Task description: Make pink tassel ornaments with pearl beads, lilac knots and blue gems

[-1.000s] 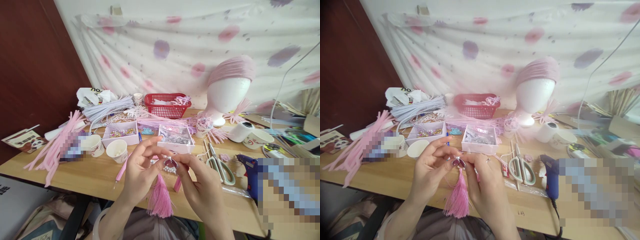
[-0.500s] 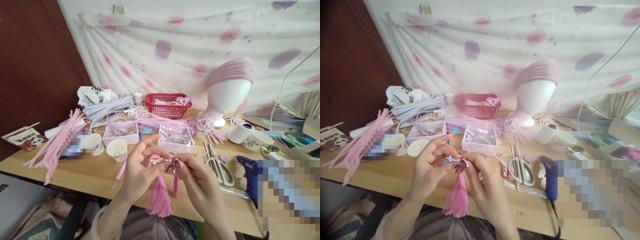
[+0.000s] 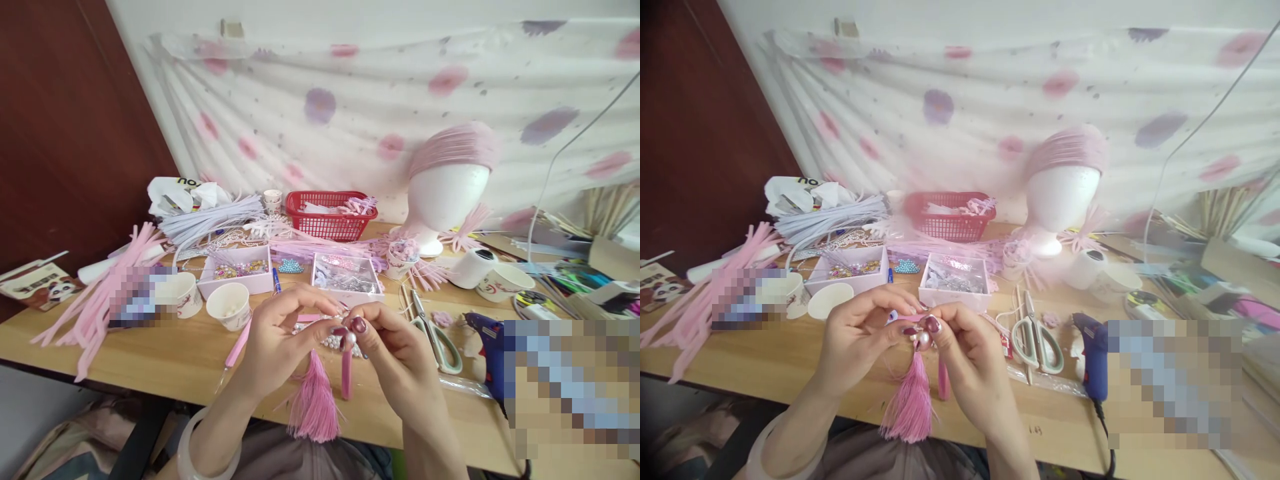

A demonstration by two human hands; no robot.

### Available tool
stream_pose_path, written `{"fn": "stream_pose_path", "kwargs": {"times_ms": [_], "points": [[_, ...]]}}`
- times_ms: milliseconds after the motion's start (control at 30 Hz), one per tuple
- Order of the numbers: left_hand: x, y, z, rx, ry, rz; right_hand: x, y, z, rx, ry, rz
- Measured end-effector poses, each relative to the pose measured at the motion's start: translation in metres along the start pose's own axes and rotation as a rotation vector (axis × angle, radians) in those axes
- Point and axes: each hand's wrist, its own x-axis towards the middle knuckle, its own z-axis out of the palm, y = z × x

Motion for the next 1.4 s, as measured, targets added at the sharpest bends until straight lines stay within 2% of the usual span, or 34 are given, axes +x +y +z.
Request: {"fn": "stream_pose_path", "kwargs": {"times_ms": [100,167,300,367,433,500,600,800,933,1200,1300,1400], "points": [[0.001,-0.004,0.004,0.06,-0.007,0.04,0.001,0.002,0.002,-0.014,0.025,0.0],[0.002,-0.008,0.01,0.113,0.037,0.053,0.005,0.008,0.005,-0.013,0.089,0.017],[0.001,-0.016,0.021,0.166,0.164,-0.023,0.015,0.022,0.008,0.08,0.22,0.099],[0.0,-0.017,0.021,0.177,0.142,-0.012,0.019,0.026,0.007,0.167,0.24,0.148],[-0.002,-0.018,0.019,0.259,0.072,0.101,0.02,0.027,0.006,0.246,0.254,0.172],[-0.003,-0.018,0.017,0.39,0.018,0.27,0.021,0.026,0.005,0.301,0.266,0.177],[-0.006,-0.021,0.017,0.573,-0.007,0.451,0.02,0.023,0.005,0.347,0.277,0.181],[-0.011,-0.025,0.017,0.719,-0.063,0.544,0.019,0.022,0.005,0.341,0.292,0.174],[-0.01,-0.022,0.013,0.723,-0.12,0.56,0.019,0.022,0.006,0.357,0.285,0.175],[-0.003,-0.023,0.014,0.863,-0.128,0.673,0.019,0.019,0.009,0.394,0.273,0.214],[-0.001,-0.022,0.018,0.869,-0.079,0.618,0.018,0.021,0.009,0.384,0.279,0.204],[0.0,-0.02,0.022,0.771,-0.014,0.501,0.015,0.025,0.006,0.34,0.256,0.16]]}}
